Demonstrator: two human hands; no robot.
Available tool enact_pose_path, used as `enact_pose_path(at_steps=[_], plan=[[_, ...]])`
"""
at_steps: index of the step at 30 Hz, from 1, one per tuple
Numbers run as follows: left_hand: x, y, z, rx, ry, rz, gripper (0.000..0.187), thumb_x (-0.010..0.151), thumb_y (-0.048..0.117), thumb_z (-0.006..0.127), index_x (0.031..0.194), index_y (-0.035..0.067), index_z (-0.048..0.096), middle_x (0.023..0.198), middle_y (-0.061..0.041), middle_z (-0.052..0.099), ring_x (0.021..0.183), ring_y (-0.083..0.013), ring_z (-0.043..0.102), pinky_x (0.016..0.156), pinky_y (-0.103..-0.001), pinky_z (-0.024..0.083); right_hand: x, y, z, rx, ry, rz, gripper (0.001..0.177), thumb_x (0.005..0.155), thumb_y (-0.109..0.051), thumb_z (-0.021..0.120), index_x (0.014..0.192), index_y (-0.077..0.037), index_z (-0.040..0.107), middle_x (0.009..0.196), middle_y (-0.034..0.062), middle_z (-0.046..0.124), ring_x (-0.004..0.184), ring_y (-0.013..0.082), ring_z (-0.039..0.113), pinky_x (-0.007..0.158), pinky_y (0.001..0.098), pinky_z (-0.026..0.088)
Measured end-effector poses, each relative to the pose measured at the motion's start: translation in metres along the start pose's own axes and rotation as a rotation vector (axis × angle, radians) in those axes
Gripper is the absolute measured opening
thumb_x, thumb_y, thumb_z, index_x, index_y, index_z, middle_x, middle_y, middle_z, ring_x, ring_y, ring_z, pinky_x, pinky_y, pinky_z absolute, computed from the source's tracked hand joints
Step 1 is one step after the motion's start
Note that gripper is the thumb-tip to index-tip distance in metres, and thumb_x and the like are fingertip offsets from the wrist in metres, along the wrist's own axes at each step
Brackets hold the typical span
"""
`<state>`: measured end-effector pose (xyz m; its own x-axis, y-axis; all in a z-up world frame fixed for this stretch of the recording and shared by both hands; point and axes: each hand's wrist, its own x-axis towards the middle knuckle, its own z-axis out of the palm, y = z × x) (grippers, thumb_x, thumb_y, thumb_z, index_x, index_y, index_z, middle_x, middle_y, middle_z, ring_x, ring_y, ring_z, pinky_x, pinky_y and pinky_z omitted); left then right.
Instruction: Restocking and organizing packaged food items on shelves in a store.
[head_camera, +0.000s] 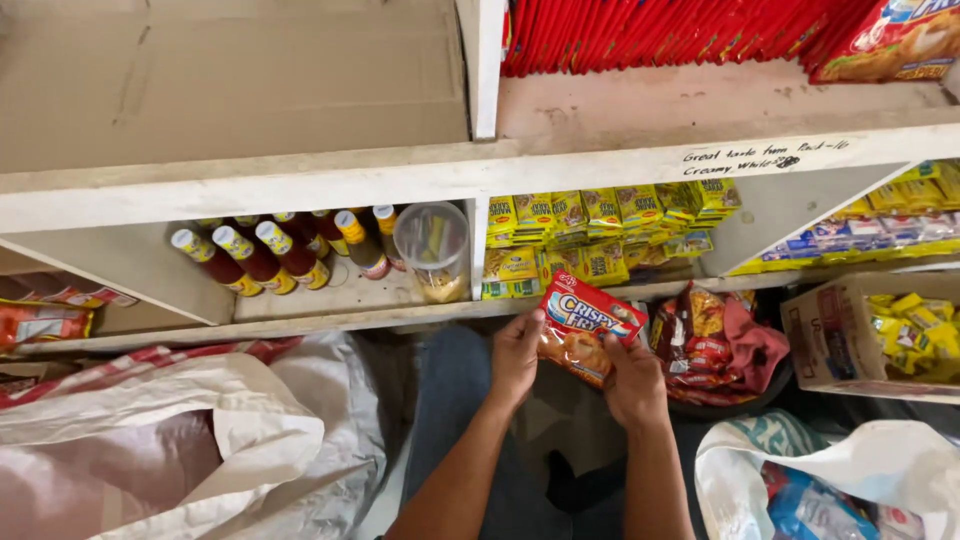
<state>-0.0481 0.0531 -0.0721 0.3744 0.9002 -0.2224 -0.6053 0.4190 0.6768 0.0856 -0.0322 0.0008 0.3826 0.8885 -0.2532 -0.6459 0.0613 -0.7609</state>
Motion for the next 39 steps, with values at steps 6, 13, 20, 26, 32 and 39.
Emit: enact_pose_path(at_steps=[6,13,20,26,32,39], plan=[[-0.022,0.017,0.012,0.699,0.048,0.091,0.048,0.106,0.043,0.062,0.087,-0.001,0.066,0.072,-0.009,0.063,0.062,-0.0106,0.055,0.057,-0.030,0.047,-0.003,0.005,-0.005,-0.244,0.165,-0.128,0.029,0.109,-0.019,0.049,0.128,-0.001,0.064,0.111,0.0096,0.073,0.095,0.0194,0.069,0.086,0.0379,0.057],[-0.029,0.037,0.032,1.179,0.178,0.478,0.041,0.109,0.039,0.042,0.104,0.006,0.067,0.085,-0.022,0.070,0.080,-0.0474,0.065,0.067,-0.055,0.050,-0.009,0.010,0.001,-1.074,0.331,-0.369,0.029,0.111,-0.026,0.054,0.102,-0.001,0.064,0.079,0.0184,0.066,0.071,0.0265,0.058,0.064,0.0427,0.049],[-0.017,0.020,0.018,1.240,0.284,0.639,0.049,0.110,0.043,0.040,0.092,0.005,0.066,0.080,-0.020,0.070,0.073,-0.0435,0.067,0.065,-0.053,0.052,-0.002,0.019,-0.008,-1.246,0.510,-0.498,0.039,0.111,-0.033,0.054,0.091,0.000,0.061,0.072,0.0265,0.063,0.064,0.0429,0.060,0.056,0.0502,0.045],[0.009,-0.005,-0.045,-0.731,-0.675,-0.211,0.077,0.123,0.062,0.031,0.101,-0.004,0.063,0.100,-0.020,0.073,0.093,-0.0337,0.070,0.087,-0.047,0.054,-0.011,0.005,0.001,-0.833,0.357,-0.403,0.039,0.112,-0.034,0.047,0.107,-0.003,0.070,0.081,0.0172,0.070,0.069,0.0233,0.061,0.065,0.0412,0.050],[-0.018,0.017,0.014,-0.742,-0.462,-0.537,0.068,0.109,0.055,0.037,0.150,0.002,0.048,0.151,-0.020,0.055,0.140,-0.0373,0.052,0.124,-0.053,0.034,-0.022,-0.005,0.027,-1.170,0.362,-0.380,0.036,0.108,-0.032,0.055,0.116,0.001,0.066,0.095,0.0186,0.071,0.084,0.0305,0.068,0.076,0.0406,0.054],[-0.027,-0.007,0.002,-0.746,-0.409,-0.577,0.061,0.107,0.048,0.042,0.149,0.004,0.052,0.150,-0.018,0.057,0.139,-0.0365,0.052,0.122,-0.054,0.033,-0.034,-0.001,0.049,-1.461,0.220,-0.752,0.053,0.109,-0.031,0.050,0.153,-0.001,0.045,0.162,0.0305,0.036,0.150,0.0492,0.031,0.120,0.0588,0.027]])
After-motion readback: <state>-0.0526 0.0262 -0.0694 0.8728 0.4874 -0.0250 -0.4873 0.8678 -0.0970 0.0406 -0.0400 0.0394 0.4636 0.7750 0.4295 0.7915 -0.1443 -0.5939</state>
